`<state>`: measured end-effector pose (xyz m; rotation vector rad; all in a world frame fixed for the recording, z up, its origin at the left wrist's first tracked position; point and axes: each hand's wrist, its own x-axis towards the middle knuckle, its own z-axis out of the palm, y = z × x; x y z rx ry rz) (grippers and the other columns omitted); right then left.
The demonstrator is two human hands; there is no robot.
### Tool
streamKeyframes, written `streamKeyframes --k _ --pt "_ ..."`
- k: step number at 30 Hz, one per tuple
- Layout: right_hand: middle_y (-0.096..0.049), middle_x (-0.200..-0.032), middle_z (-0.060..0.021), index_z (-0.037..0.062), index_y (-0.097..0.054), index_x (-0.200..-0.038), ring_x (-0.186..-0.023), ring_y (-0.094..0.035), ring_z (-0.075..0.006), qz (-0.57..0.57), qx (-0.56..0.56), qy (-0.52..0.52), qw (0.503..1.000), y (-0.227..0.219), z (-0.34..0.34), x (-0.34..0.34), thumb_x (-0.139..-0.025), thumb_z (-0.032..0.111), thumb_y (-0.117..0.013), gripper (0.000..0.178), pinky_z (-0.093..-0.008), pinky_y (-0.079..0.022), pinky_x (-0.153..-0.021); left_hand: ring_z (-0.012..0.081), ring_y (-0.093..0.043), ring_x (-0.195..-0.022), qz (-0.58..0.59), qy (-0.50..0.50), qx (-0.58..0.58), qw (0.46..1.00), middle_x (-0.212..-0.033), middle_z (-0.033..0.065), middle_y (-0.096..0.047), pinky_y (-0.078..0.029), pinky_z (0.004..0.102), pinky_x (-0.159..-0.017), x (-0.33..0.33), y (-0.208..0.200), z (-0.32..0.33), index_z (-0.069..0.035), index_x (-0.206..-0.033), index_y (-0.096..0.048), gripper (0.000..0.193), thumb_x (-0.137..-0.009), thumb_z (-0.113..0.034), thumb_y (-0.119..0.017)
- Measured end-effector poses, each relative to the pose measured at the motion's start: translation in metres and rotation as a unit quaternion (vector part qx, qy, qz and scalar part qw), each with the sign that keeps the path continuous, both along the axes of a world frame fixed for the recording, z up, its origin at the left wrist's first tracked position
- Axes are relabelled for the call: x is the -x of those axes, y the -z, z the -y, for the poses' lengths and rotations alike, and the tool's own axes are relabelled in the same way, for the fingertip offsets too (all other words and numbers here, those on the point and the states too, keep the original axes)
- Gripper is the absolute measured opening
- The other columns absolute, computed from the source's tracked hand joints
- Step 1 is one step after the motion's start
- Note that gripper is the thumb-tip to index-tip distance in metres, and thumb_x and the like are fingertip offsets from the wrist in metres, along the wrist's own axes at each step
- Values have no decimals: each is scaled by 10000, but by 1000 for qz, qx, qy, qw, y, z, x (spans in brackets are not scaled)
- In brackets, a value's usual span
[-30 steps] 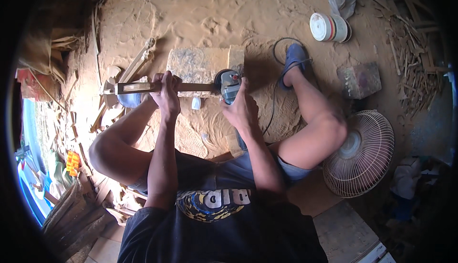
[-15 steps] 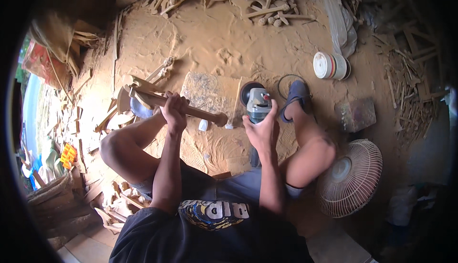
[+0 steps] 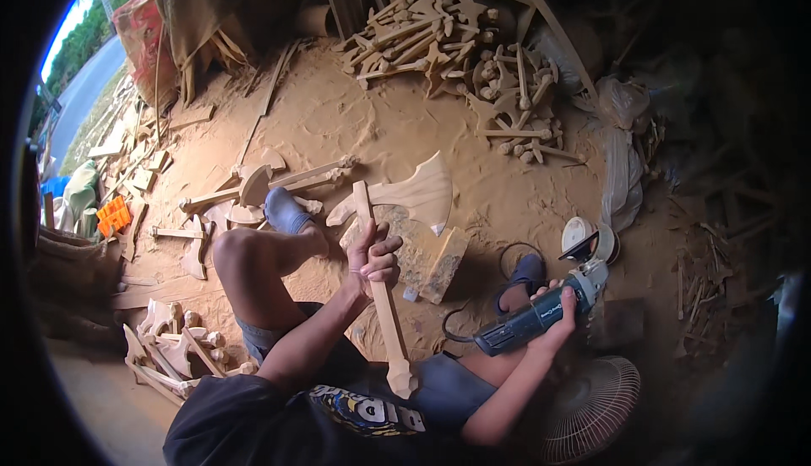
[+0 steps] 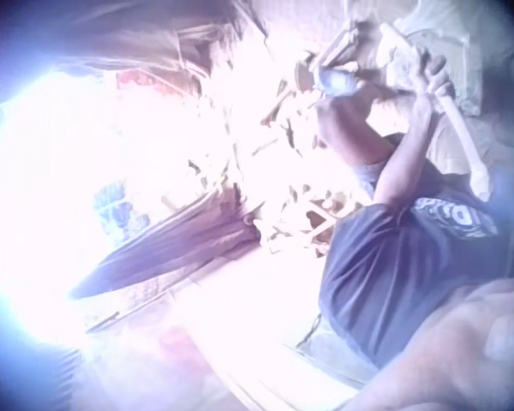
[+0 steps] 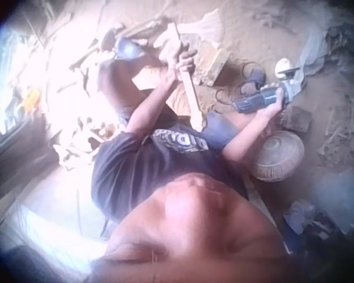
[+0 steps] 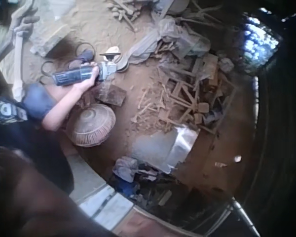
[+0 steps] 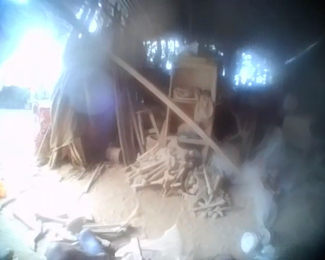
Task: The person sands wooden axe handle components using a power sander, holding the wood pieces by hand and rotating them to reach different surfaces.
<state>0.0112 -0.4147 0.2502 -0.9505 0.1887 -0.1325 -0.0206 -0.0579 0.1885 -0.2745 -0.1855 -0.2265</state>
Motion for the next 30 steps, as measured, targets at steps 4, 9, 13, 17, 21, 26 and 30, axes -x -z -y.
streamKeyframes --k 4,9,13,17,21,26,30 --pt "-639 -1152 -90 15 -595 -1231 -945 -642 -227 25 -19 -33 999 2 -6 8 -1008 322 -667 386 -375 -560 -806 87 -497 -430 139 100 54 984 -747 39 -454 -461 244 -403 17 -26 0 -83 -906 -435 456 -1110 -489 -480" --pt "-647 -1115 -107 8 -582 -1266 -892 -647 -254 31 -17 -44 998 -4 -10 20 -984 349 -678 453 -399 -556 -824 128 -522 -452 125 69 23 989 -667 -1 -544 -495 292 -445 19 -33 30 -64 -962 -582 794 -889 -853 -531" --pt "-649 -1088 -106 -13 -589 -1241 -884 -653 -248 25 -11 -55 998 -3 -24 19 -977 374 -676 477 -386 -552 -824 136 -511 -466 15 120 -10 993 -656 9 -546 -469 294 -442 24 -2 33 -69 -1093 -636 715 -994 -757 -472" --pt "-648 -1087 -109 -4 -590 -1239 -892 -653 -248 15 -50 -102 993 -6 -26 25 -961 392 -696 495 -380 -550 -829 159 -578 -429 91 173 126 973 -643 35 -566 -514 313 -418 32 -3 45 -18 -990 -614 297 -1072 -242 -437" --pt "-643 -1116 -102 -2 -580 -1260 -921 -648 -238 44 -52 -105 992 -14 -28 28 -962 380 -694 498 -371 -559 -819 167 -582 -374 141 219 152 953 -535 42 -556 -477 270 -343 30 -31 35 -47 -767 -565 318 -1044 -122 -428" --pt "-640 -1123 -91 5 -584 -1243 -906 -648 -228 29 -45 -92 994 -19 -37 31 -975 357 -686 455 -359 -563 -800 100 -439 -346 187 199 158 949 -500 -14 -391 -406 278 -318 38 -43 32 -85 -724 -474 274 -980 1 -522" --pt "-640 -1074 -91 4 -592 -1228 -902 -651 -224 30 -53 -103 993 -12 -37 28 -975 361 -689 448 -348 -559 -794 105 -458 -354 223 192 156 943 -503 -10 -409 -435 284 -330 38 -48 31 -66 -755 -490 254 -1002 -14 -515"
